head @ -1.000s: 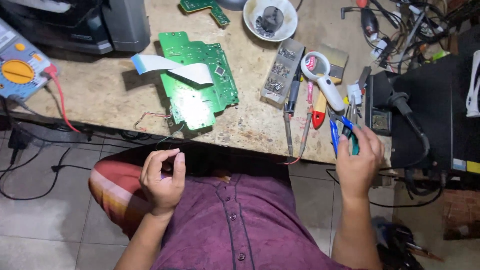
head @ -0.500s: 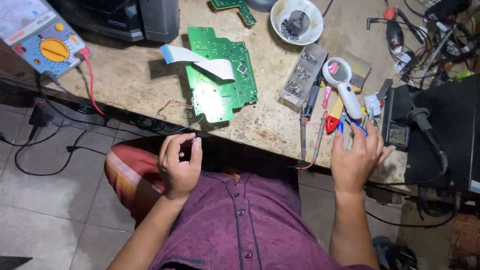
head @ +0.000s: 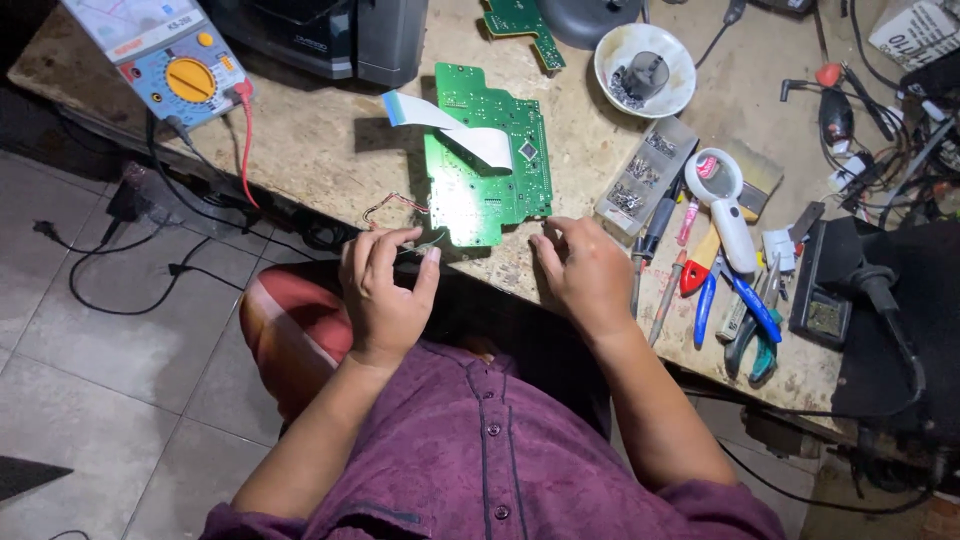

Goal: Soldering wires onto a green circuit board at a repair bench.

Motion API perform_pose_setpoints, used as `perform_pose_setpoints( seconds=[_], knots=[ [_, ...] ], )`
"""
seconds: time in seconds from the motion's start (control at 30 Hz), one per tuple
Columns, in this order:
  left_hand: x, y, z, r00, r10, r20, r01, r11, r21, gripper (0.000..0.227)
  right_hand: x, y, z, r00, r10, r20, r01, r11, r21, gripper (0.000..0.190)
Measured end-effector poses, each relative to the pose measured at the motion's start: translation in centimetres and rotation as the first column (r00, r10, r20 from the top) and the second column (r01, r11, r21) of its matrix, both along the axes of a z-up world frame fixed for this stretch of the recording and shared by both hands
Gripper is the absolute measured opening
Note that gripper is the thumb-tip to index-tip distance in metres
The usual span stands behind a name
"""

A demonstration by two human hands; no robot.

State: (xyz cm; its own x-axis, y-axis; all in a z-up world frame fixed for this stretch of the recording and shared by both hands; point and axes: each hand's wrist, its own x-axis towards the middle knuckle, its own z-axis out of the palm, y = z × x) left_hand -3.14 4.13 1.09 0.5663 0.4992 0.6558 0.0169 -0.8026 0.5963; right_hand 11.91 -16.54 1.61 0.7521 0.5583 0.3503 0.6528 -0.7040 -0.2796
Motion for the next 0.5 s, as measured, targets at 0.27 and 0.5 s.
perform_pose_setpoints(
  seconds=[0.27,0.5],
  knots=[
    [1.5,0.0,0.2,1.0,-0.002,-0.004,0.002,0.998,-0.059,0.014,0.8,-0.5,0.1,0.996,-0.029,0.081,0.028,1.0,0.009,0.014],
    [2.5,-0.6,0.8,0.995,-0.095,-0.022,0.078,0.915,-0.395,0.012,-1.1,2.5,0.9,0.911,0.342,0.23,-0.379,0.916,0.135,0.028]
  ],
)
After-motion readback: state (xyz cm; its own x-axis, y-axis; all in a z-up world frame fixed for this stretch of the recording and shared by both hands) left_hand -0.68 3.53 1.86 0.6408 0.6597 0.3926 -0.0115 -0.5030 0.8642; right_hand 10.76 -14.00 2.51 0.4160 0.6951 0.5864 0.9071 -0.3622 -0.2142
